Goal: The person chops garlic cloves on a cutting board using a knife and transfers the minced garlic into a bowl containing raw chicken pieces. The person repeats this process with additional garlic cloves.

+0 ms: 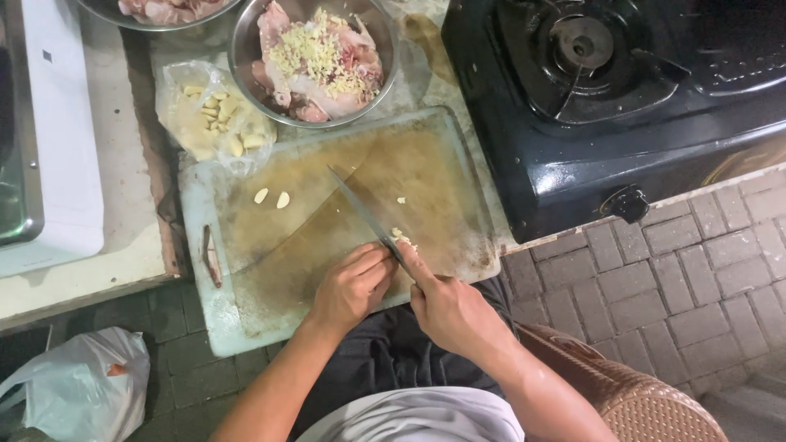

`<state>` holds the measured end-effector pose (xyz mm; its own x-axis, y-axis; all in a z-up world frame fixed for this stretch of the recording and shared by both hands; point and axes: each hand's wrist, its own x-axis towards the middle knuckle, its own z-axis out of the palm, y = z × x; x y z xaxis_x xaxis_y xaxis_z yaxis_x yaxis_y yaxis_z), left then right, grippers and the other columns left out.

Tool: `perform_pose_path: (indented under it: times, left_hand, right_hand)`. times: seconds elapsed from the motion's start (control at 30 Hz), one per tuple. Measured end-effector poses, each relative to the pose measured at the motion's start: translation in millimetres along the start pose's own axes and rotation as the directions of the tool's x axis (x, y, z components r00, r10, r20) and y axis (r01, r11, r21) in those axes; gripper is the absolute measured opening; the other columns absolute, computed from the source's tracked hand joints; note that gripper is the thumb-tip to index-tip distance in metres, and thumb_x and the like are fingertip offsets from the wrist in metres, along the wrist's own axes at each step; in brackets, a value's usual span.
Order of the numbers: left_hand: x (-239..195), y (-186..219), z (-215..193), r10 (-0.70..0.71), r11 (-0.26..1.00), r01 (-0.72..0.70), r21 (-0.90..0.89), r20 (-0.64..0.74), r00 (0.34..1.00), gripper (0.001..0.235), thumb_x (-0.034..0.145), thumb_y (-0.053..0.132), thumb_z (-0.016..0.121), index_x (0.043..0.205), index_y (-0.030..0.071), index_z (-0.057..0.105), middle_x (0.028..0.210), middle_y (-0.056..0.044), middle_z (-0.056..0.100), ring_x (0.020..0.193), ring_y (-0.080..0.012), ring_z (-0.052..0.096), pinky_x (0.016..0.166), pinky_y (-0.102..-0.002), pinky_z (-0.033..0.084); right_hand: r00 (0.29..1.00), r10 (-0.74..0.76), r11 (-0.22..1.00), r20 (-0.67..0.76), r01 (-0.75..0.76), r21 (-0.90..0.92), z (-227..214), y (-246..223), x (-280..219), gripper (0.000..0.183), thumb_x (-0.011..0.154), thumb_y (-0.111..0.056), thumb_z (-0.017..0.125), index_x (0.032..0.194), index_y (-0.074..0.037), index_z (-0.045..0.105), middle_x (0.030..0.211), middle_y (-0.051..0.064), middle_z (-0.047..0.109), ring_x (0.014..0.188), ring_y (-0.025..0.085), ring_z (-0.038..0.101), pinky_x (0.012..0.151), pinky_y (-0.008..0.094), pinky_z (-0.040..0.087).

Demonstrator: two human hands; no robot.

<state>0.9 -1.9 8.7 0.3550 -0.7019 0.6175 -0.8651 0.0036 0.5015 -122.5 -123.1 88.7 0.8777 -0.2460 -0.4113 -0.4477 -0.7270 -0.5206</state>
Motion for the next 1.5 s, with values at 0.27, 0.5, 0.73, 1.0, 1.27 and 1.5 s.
perform_pose_path:
  times: [0.27,0.5,0.73,1.0,1.27,1.5]
  left_hand:
    - [2,2,-4,0.024,0.995,-0.025,0.096,0.011,1.000,0.017,0.092,0.010,0.059,0.076,0.009,0.064,0.082,-0.001,0.065,0.089,-0.0204,0.068,0.069,-0.029,0.060]
    - [0,-1,-4,-0.043,0.997,0.041,-0.070,-0.022,0.999,0.006,0.083,0.002,0.068,0.079,0.005,0.070,0.082,-0.005,0.070,0.086,-0.0261,0.071,0.072,-0.032,0.060]
    - [-6,-7,4,-0.067,0.995,0.065,-0.070,-0.028,0.997,0.006,0.078,-0.003,0.074,0.080,0.003,0.072,0.083,-0.009,0.073,0.086,-0.0291,0.072,0.074,-0.036,0.060]
    - [-2,-3,-1,-0.061,0.993,0.062,-0.103,0.009,0.998,0.008,0.080,-0.002,0.070,0.083,0.005,0.072,0.084,-0.006,0.072,0.087,-0.0278,0.071,0.076,-0.035,0.060]
    - [9,1,-9,-0.031,0.998,0.031,-0.047,0.004,1.000,0.017,0.089,0.005,0.066,0.072,0.009,0.068,0.074,-0.002,0.067,0.078,-0.0236,0.069,0.068,-0.029,0.059]
    - [11,5,-14,0.007,1.000,-0.008,-0.027,-0.004,1.000,0.023,0.089,0.005,0.060,0.066,0.006,0.058,0.069,-0.004,0.059,0.075,-0.0234,0.066,0.061,-0.029,0.057]
  right_hand:
    - [0.993,-0.023,0.998,-0.116,0.015,-0.068,19,0,11,0.065,0.093,-0.018,0.043,0.156,-0.021,0.027,0.092,0.023,0.071,0.068,0.042,0.071,0.056,0.048,0.057]
    - [0.999,-0.001,1.000,-0.042,0.000,-0.029,-12,0,8,0.067,0.093,-0.023,0.041,0.157,-0.032,0.023,0.089,0.022,0.072,0.070,0.042,0.070,0.062,0.048,0.057]
    - [0.999,0.020,0.998,0.040,-0.017,-0.067,-33,-17,-13,0.067,0.092,-0.019,0.038,0.158,-0.025,0.025,0.096,0.026,0.072,0.063,0.036,0.071,0.056,0.041,0.057]
    - [0.997,0.037,0.998,0.066,-0.033,-0.062,-20,-14,-12,0.069,0.092,-0.020,0.039,0.159,-0.023,0.021,0.089,0.024,0.072,0.067,0.040,0.071,0.058,0.046,0.057]
    - [0.998,-0.014,0.993,-0.057,0.007,-0.121,7,2,-2,0.067,0.093,-0.020,0.041,0.158,-0.023,0.024,0.086,0.022,0.072,0.060,0.038,0.070,0.052,0.043,0.057]
    - [0.984,-0.096,0.973,-0.147,0.062,-0.224,25,5,14,0.064,0.095,-0.015,0.040,0.158,-0.017,0.025,0.085,0.023,0.070,0.059,0.036,0.070,0.051,0.043,0.056]
